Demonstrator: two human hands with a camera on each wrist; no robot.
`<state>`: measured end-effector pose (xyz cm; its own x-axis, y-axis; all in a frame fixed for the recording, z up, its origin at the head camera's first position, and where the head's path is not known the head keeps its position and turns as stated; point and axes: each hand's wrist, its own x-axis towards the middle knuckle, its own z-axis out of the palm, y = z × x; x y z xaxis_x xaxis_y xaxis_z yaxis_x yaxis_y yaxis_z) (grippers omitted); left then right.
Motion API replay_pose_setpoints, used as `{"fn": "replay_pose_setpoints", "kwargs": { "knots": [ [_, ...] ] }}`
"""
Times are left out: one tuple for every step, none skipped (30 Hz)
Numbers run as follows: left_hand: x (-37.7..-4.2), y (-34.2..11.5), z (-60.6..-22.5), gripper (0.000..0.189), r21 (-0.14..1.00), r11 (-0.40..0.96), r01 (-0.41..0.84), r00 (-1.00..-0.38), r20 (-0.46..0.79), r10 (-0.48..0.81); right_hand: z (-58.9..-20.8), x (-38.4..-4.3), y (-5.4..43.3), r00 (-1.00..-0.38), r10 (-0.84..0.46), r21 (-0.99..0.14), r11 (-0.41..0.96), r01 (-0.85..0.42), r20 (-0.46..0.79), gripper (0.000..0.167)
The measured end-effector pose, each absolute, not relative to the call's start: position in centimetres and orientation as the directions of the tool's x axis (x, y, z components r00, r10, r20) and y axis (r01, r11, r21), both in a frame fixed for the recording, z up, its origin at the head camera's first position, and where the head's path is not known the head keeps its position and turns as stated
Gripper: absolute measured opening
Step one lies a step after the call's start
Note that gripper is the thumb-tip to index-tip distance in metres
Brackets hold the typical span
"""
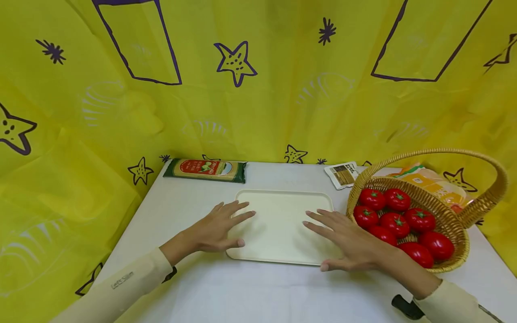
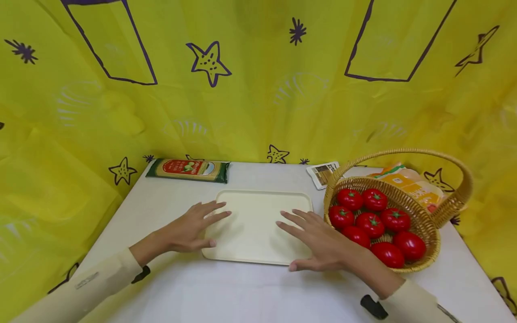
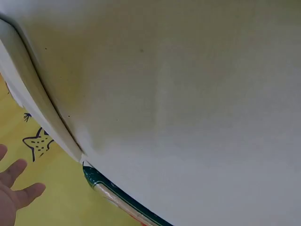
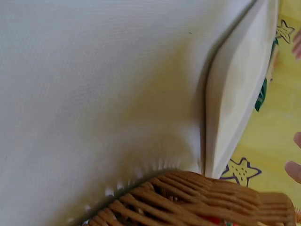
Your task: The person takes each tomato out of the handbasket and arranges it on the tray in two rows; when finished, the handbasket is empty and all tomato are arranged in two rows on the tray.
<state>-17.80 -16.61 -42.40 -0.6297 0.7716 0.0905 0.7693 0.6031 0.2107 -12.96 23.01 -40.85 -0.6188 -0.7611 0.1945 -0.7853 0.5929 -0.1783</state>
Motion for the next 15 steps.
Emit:
{"fn": "replay_pose_setpoints", "kwargs": {
  "knots": [
    [-17.8,-16.7,-42.4,0.073,0.230,0.611,0.758,-0.642,0.090,0.762,-40.7,-12.9,23.2,-0.621,-0.757,-0.191,0.591,-0.784,0.202,0.094],
    [-17.7,-16.7,-42.3,0.071,0.251,0.618,0.745,-0.653,0.086,0.752,-40.6,-12.8,23.4,-0.628,-0.750,-0.208,0.593,-0.778,0.207,0.093],
    [-17.7,-16.8,-42.2,0.070,0.280,0.625,0.728,-0.667,0.079,0.741,-40.5,-12.8,23.5,-0.635,-0.743,-0.223,0.596,-0.772,0.213,0.092],
    [-17.7,-16.9,-42.1,0.069,0.311,0.631,0.711,-0.680,0.072,0.730,-40.3,-12.7,23.7,-0.645,-0.733,-0.239,0.601,-0.763,0.215,0.091],
    [-17.7,-16.9,-42.0,0.068,0.343,0.637,0.690,-0.693,0.060,0.718,-40.1,-12.6,23.9,-0.656,-0.723,-0.256,0.606,-0.753,0.217,0.090],
    [-17.7,-17.0,-41.9,0.068,0.375,0.642,0.669,-0.706,0.048,0.707,-40.0,-12.4,24.1,-0.669,-0.712,-0.273,0.614,-0.741,0.216,0.088],
    [-17.7,-17.1,-41.8,0.068,0.411,0.645,0.645,-0.719,0.037,0.695,-39.8,-12.3,24.3,-0.682,-0.699,-0.290,0.621,-0.728,0.214,0.087],
    [-17.8,-17.2,-41.8,0.069,0.445,0.644,0.622,-0.729,0.028,0.684,-39.6,-12.1,24.5,-0.699,-0.684,-0.310,0.632,-0.710,0.208,0.086],
    [-17.8,-17.3,-41.7,0.070,0.479,0.646,0.594,-0.742,0.016,0.670,-39.4,-12.0,24.8,-0.714,-0.670,-0.320,0.643,-0.696,0.206,0.085],
    [-17.9,-17.4,-41.8,0.071,0.504,0.648,0.571,-0.753,0.007,0.658,-39.2,-11.9,25.0,-0.726,-0.656,-0.333,0.651,-0.682,0.204,0.084],
    [-17.9,-17.6,-41.8,0.072,0.530,0.648,0.548,-0.764,0.002,0.645,-39.1,-11.9,25.3,-0.738,-0.642,-0.348,0.657,-0.669,0.206,0.083],
    [-18.0,-17.7,-41.9,0.073,0.552,0.647,0.526,-0.775,-0.001,0.632,-38.9,-11.8,25.5,-0.752,-0.627,-0.364,0.664,-0.653,0.205,0.082],
    [-18.1,-17.8,-42.0,0.073,0.571,0.647,0.506,-0.786,-0.004,0.618,-38.8,-11.8,25.8,-0.763,-0.613,-0.382,0.668,-0.639,0.204,0.081],
    [-18.2,-17.9,-42.1,0.073,0.583,0.652,0.486,-0.798,-0.009,0.603,-38.7,-11.8,26.1,-0.774,-0.600,-0.403,0.669,-0.625,0.203,0.080],
    [-18.2,-18.0,-42.2,0.072,0.595,0.653,0.468,-0.809,-0.008,0.587,-38.5,-11.8,26.3,-0.786,-0.584,-0.424,0.671,-0.608,0.202,0.080]
  ]
}}
